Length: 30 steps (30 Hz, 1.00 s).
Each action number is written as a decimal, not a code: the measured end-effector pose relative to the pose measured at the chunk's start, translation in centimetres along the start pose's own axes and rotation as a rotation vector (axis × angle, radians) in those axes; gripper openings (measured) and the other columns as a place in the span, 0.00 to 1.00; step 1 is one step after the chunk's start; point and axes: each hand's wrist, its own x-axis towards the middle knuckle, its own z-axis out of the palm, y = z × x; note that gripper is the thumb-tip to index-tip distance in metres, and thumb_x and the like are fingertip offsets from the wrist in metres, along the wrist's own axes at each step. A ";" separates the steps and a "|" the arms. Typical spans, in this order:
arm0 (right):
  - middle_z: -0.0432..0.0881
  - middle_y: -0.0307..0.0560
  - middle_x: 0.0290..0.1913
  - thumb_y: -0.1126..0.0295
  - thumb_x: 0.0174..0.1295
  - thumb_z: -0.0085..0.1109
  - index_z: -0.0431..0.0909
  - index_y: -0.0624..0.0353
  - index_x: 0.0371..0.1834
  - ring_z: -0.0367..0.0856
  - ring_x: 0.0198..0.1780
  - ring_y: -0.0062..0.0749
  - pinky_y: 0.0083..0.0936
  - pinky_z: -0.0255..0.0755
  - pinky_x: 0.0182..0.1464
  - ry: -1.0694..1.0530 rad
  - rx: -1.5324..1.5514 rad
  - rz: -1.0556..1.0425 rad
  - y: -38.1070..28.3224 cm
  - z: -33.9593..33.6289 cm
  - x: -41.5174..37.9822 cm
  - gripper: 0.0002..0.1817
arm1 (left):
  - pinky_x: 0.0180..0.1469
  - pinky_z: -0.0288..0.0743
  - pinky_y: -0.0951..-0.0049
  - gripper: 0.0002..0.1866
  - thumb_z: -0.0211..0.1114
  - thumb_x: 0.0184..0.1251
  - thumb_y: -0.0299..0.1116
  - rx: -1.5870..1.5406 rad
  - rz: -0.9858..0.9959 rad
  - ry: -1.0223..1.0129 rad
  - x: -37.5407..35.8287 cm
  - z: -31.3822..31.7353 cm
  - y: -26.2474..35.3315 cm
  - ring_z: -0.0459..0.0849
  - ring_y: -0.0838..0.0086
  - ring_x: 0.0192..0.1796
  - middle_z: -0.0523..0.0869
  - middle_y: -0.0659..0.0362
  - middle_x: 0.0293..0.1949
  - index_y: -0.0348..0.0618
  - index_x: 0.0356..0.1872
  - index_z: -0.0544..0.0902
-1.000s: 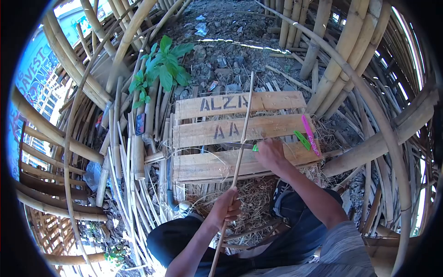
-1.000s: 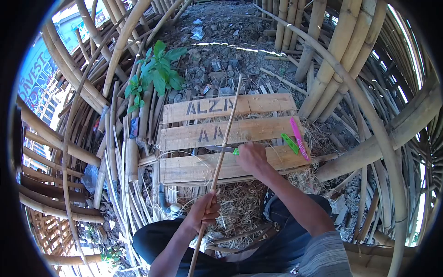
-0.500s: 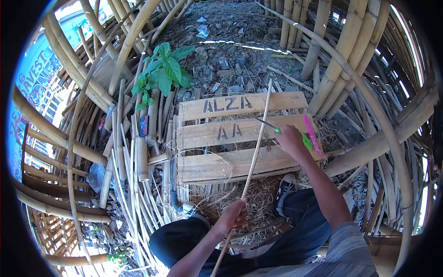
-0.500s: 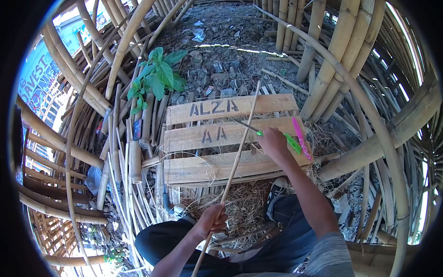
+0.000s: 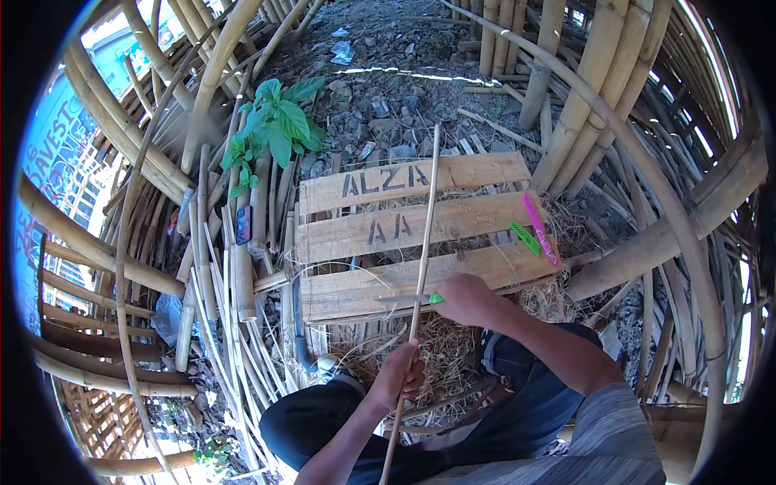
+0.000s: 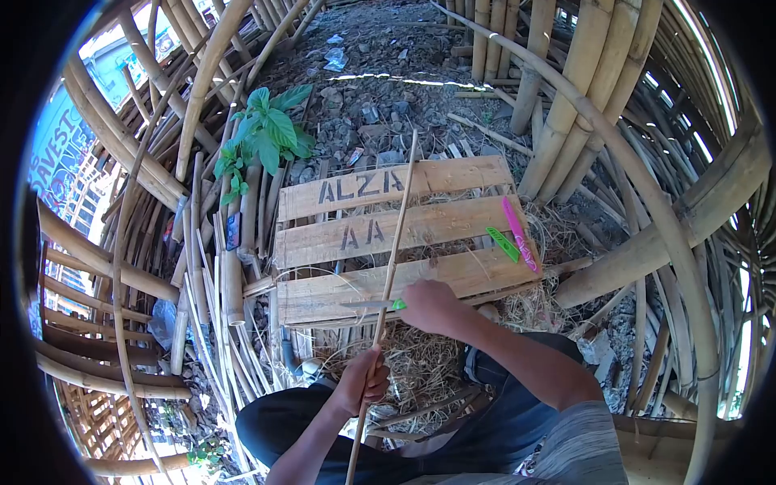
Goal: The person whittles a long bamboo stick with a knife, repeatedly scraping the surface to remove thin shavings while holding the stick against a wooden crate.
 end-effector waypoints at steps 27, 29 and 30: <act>0.80 0.60 0.25 0.61 0.52 0.58 0.80 0.65 0.23 0.82 0.29 0.53 0.43 0.75 0.35 0.265 -0.020 0.152 3.3 -1.5 0.9 0.15 | 0.10 0.46 0.81 0.18 0.44 0.73 0.51 0.146 -0.006 0.043 -0.3 0.4 -0.8 0.54 0.84 0.11 0.57 0.69 0.13 0.52 0.26 0.63; 0.80 0.60 0.23 0.60 0.51 0.58 0.80 0.65 0.21 0.82 0.29 0.53 0.43 0.76 0.35 0.205 -0.038 0.009 1.7 -0.5 0.9 0.16 | 0.10 0.45 0.84 0.20 0.44 0.72 0.55 0.036 -0.032 0.008 -0.4 1.0 -0.3 0.53 0.86 0.12 0.56 0.70 0.13 0.53 0.27 0.64; 0.80 0.60 0.23 0.60 0.51 0.58 0.80 0.65 0.21 0.82 0.29 0.53 0.43 0.76 0.35 0.205 -0.038 0.005 1.8 -0.3 1.2 0.16 | 0.10 0.45 0.84 0.20 0.44 0.72 0.55 0.035 -0.029 0.010 -0.4 0.9 -0.2 0.53 0.86 0.12 0.56 0.70 0.13 0.53 0.27 0.64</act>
